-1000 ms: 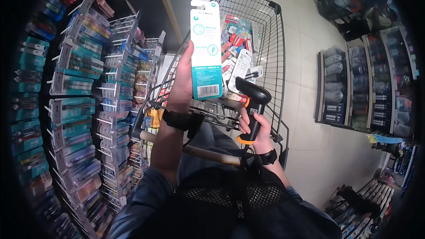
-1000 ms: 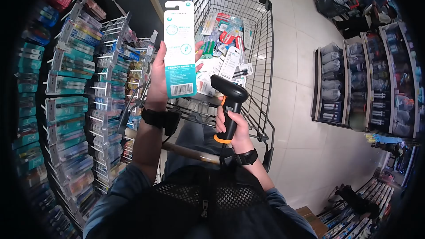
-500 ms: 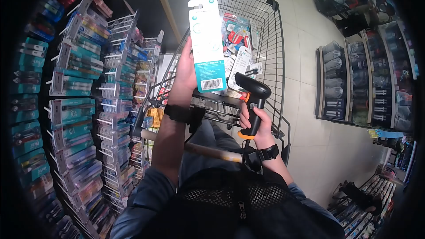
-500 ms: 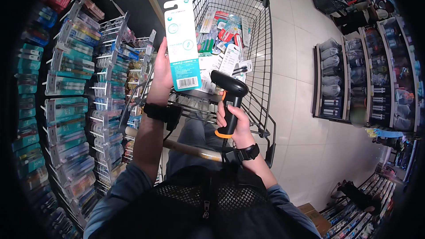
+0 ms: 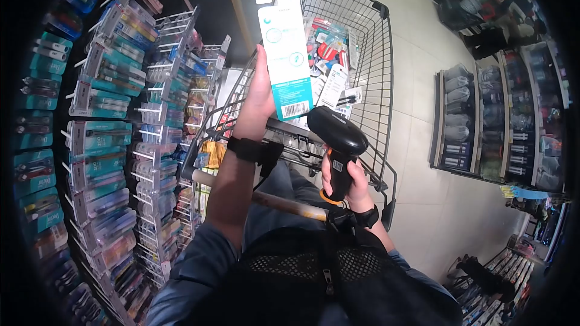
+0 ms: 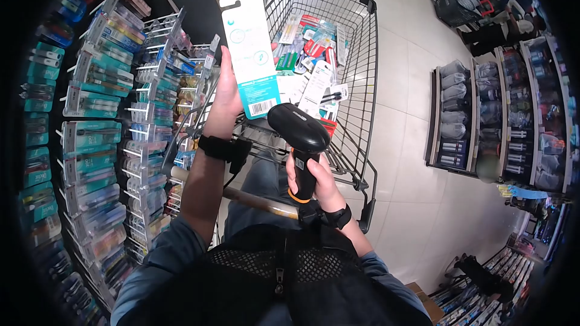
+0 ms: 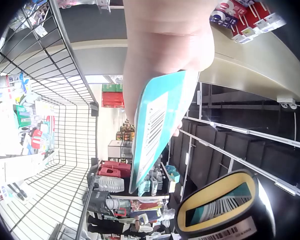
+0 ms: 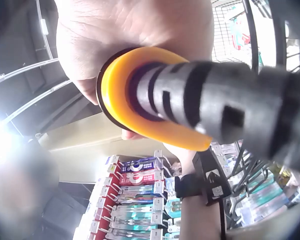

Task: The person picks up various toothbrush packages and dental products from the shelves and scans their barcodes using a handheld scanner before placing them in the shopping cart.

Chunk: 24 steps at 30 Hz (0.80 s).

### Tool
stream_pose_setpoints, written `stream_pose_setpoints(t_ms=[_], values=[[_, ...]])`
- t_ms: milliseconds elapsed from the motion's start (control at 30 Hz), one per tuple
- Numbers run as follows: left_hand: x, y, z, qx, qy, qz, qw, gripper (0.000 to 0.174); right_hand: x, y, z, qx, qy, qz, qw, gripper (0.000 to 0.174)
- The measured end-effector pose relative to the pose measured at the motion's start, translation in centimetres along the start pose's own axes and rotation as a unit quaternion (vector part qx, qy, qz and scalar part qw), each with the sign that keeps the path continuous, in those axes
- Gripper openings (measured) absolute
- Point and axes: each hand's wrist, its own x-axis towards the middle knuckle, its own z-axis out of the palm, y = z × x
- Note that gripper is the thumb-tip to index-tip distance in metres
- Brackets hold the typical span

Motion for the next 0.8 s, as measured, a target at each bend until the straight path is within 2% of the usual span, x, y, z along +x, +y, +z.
stream_pose_setpoints(t_ms=[67, 233, 300, 400, 567, 800], values=[[-0.04, 0.12, 0.10, 0.012, 0.009, 0.006, 1.000, 0.072, -0.16, 0.05, 0.29, -0.041, -0.004, 0.012, 0.999, 0.051], [0.00, 0.30, -0.37, 0.007, 0.004, 0.018, 1.000, 0.068, -0.41, 0.18, 0.57, -0.045, -0.026, 0.037, 0.998, 0.051], [0.21, 0.15, -0.36, 0.035, 0.042, 0.031, 0.998, 0.071, -0.56, 0.10, 0.64, -0.050, -0.032, 0.041, 0.997, 0.051], [0.17, 0.19, -0.42, 0.011, 0.032, 0.022, 0.999, 0.067, -0.59, 0.06, 0.76, -0.049, -0.037, 0.051, 0.997, 0.053], [0.32, 0.13, -0.34, 0.013, 0.041, 0.023, 0.999, 0.070, -0.47, -0.13, 0.76, -0.061, -0.050, 0.052, 0.996, 0.050], [0.21, 0.39, -0.44, 0.012, 0.022, 0.015, 1.000, 0.067, -0.35, -0.13, 0.85, -0.076, -0.030, 0.066, 0.994, 0.046]])
